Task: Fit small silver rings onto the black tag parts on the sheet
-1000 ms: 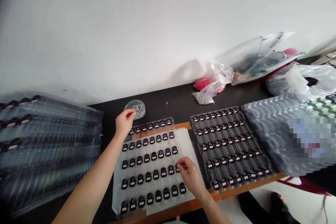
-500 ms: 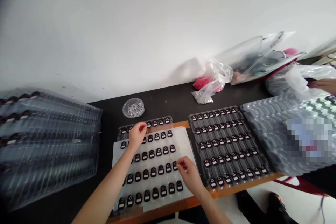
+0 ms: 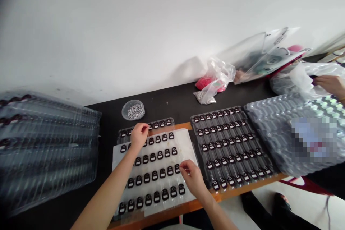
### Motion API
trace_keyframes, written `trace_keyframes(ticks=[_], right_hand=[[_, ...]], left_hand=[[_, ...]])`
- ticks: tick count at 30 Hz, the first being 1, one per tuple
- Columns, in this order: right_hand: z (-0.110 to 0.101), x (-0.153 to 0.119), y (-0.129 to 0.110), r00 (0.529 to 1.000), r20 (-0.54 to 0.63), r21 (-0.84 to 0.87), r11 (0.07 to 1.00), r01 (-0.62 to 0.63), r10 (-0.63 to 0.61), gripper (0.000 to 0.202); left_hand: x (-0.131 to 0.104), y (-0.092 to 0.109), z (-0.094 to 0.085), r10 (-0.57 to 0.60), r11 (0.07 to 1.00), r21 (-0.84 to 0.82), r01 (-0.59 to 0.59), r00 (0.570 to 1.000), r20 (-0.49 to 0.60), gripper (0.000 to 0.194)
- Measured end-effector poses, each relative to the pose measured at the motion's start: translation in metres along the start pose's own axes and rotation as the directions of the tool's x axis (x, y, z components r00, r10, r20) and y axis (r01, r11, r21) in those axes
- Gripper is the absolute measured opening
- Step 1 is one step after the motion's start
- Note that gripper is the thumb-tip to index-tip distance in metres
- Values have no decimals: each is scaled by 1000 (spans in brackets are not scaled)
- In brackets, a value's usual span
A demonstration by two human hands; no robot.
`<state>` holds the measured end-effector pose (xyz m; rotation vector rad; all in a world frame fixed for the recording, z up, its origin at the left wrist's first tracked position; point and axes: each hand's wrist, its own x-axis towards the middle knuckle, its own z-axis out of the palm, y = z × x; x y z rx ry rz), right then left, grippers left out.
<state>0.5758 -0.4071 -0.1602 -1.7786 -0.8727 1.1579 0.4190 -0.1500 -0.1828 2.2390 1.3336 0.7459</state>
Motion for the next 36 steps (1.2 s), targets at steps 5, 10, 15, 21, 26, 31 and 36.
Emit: trace_keyframes(ticks=[5,10,15,21,26,31,36], right_hand=[[3,1,-5,1000,13,-7,1000,12,-12,12],[1,-2,-2,1000,-3,-30,999,-15,15,11],[-1,-2,0,1000,-10,-42,999,-6,6,11],[0,-1,-1,1000,1,-41,999,-15,15,11],[0,0,0,1000,-8,-29,1000,-11,11,10],[0,0,0,1000,-9,-23,1000,-12,12,10],[0,0,1,1000,-4,-19,1000,-17,17,10]], left_hand=[[3,-5,4,37,998,43,-39,998,49,13],[8,-6,6,104,989,92,-113,990,94,15],[9,-7,5,127,985,98,-140,984,124,16],[10,-8,5,130,976,155,-156,978,161,18],[15,-10,6,112,976,163,-144,975,192,19],[17,-10,6,110,974,174,-148,971,210,18],[19,-12,7,87,977,172,-126,972,218,17]])
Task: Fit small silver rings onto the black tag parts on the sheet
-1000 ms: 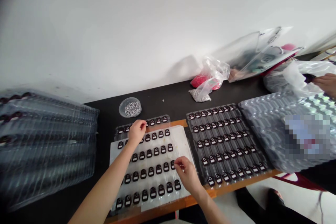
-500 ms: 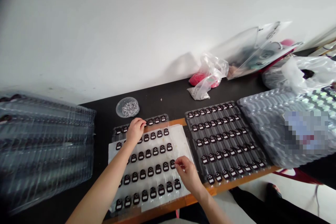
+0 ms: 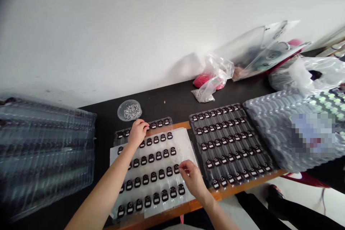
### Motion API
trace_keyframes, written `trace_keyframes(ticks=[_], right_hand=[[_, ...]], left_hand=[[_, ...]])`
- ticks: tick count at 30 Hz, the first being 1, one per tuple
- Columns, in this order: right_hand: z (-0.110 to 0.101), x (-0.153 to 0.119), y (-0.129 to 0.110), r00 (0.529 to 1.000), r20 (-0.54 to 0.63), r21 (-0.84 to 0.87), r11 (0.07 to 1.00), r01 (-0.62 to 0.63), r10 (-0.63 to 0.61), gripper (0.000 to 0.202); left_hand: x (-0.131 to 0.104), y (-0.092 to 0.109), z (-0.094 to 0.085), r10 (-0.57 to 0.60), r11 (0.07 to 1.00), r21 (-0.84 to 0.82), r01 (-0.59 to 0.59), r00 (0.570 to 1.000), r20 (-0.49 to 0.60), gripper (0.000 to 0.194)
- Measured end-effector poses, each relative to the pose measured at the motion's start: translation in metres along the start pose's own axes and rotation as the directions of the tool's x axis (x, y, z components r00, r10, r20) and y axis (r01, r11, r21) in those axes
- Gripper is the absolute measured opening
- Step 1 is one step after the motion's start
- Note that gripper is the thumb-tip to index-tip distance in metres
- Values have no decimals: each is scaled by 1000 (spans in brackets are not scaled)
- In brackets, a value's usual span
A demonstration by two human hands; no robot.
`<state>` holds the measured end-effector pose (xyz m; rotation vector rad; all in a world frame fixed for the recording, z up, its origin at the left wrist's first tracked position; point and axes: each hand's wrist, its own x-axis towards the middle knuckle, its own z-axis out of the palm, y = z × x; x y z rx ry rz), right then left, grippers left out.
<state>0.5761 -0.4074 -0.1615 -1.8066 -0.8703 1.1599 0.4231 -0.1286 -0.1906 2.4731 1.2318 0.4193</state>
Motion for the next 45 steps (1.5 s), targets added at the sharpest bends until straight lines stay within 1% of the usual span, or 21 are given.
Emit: trace_keyframes(ticks=[6,11,17,21,24,28,31,37,45], right_hand=[[0,1,2,1000,-2,-5,1000,-2,2,11],[-1,0,1,1000,-13,-5,1000,-1,1,13],[-2,0,1,1000,-23,-16,1000,-2,2,16],[-1,0,2,1000,-13,-22,1000,-12,11,18],[-1,0,2,1000,-12,-31,999,-5,5,17],[0,0,3,1000,-17,-38,999,4,-5,15],[1,0,2,1000,-21,-39,999,13,-14,16],[-1,-1,0,1000,-22,-44,999,10,-11,16],[-1,-1,1,1000,-21,-40,999,17,-18,16]], left_hand=[[8,-9,-2,21,998,-61,-17,998,63,14],[12,-11,-5,37,995,-101,-28,995,98,13],[10,-11,-9,71,992,-107,-61,993,93,13],[4,-11,-14,105,989,-112,-100,993,44,17],[-2,-8,-18,139,987,-83,-137,990,25,23],[-9,-6,-19,183,983,2,-183,981,60,28],[-12,-6,-18,201,978,44,-205,976,86,28],[-12,-5,-18,201,974,83,-212,972,120,27],[-13,-7,-17,231,959,138,-247,965,123,27]])
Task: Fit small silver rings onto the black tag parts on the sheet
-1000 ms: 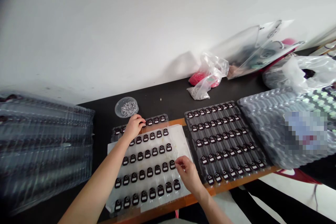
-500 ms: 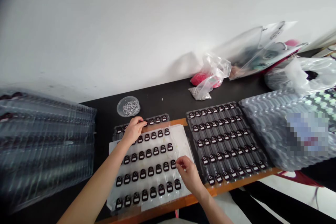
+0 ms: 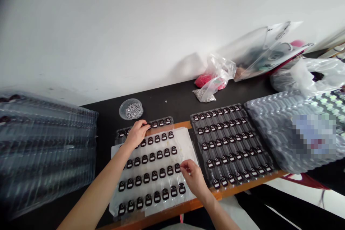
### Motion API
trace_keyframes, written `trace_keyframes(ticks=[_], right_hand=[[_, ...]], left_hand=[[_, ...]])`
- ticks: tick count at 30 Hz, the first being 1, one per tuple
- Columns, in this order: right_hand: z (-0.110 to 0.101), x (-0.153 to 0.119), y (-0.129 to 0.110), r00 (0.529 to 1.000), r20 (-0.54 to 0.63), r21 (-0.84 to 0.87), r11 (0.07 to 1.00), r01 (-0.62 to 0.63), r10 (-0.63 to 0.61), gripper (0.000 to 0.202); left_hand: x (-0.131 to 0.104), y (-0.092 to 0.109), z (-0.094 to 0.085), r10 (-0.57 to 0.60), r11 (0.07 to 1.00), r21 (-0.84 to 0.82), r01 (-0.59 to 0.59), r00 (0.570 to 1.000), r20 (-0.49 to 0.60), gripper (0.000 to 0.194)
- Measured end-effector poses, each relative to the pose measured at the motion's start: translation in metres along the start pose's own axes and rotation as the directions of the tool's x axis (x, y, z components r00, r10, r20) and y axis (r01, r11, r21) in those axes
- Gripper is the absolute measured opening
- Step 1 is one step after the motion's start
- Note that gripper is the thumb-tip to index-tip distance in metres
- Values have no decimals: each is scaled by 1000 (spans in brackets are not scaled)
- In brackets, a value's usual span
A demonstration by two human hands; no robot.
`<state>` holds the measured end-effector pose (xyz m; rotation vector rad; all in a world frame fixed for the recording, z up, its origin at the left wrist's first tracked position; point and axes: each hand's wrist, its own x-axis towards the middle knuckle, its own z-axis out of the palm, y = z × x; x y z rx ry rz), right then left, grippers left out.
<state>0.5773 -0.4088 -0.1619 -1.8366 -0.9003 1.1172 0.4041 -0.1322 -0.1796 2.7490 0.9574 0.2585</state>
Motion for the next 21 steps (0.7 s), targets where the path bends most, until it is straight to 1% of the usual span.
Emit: trace_keyframes(ticks=[4,9,15,18,21], right_hand=[[-1,0,0,1000,5,-4,1000,-18,18,16],[-1,-1,-2,1000,4,-4,1000,-16,16,17],[-2,-1,-2,1000,-8,1,1000,-4,4,19],[-1,-1,-3,1000,-9,-4,1000,-10,10,18],[-1,-1,-3,1000,-3,-7,1000,-8,8,17]], left_hand=[[0,-1,1,9,1000,2,-9,1000,15,28],[2,2,-1,-20,997,-78,20,1000,7,25],[0,0,1,-73,978,-202,52,993,-95,22],[-5,-1,3,-105,973,-217,73,985,-139,23],[-9,1,-2,-126,975,-205,89,976,-178,23]])
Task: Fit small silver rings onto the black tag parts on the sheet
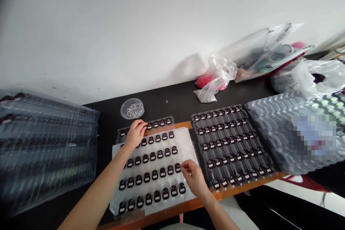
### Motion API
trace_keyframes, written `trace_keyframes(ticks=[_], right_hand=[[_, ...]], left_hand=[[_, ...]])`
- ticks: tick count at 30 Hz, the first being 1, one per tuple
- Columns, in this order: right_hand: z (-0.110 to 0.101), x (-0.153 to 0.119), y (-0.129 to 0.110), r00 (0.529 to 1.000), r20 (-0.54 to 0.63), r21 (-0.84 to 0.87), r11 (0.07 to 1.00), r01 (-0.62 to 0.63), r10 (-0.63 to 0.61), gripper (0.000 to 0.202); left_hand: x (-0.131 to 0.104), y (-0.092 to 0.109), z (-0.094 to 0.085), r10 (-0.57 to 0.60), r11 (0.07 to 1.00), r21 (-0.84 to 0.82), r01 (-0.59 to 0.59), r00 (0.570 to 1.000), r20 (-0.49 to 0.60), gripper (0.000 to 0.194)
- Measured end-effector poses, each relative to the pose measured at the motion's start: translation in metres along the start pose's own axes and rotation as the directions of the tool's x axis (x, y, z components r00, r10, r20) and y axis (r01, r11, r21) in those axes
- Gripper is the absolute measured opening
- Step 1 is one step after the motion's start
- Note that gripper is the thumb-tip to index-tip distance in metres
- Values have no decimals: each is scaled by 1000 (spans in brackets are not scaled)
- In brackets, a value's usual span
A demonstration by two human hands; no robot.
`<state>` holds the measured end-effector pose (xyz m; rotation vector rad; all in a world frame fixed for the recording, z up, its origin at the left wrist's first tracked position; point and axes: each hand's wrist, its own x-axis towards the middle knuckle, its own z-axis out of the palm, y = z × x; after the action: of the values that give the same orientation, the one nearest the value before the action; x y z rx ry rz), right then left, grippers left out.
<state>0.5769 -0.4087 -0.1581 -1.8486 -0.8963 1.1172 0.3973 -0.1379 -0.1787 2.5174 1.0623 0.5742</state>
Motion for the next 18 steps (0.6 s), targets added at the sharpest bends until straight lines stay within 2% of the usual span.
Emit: trace_keyframes(ticks=[3,5,7,9,11,13,15,18], right_hand=[[0,0,0,1000,11,6,1000,9,-9,16],[0,0,0,1000,12,10,1000,12,-12,16],[0,-1,-1,1000,9,13,1000,12,-12,17],[1,-1,-2,1000,9,15,1000,11,-11,17],[1,-2,-4,1000,10,17,1000,8,-8,18],[1,-2,-4,1000,3,16,1000,-2,2,18],[-1,-3,-4,1000,-7,11,1000,-13,13,18],[-3,-3,-2,999,-24,8,1000,-21,21,20]], left_hand=[[6,0,-11,-9,1000,28,12,997,-75,23],[19,-6,-20,-45,996,75,56,989,-139,23],[38,-17,-27,-113,979,153,135,983,-142,22],[60,-30,-32,-215,943,255,212,976,-17,20],[80,-41,-33,-333,899,343,272,934,132,18],[93,-48,-32,-404,869,397,295,888,222,16],[99,-49,-29,-413,858,427,284,876,248,14],[97,-46,-27,-373,859,450,246,901,219,16]])
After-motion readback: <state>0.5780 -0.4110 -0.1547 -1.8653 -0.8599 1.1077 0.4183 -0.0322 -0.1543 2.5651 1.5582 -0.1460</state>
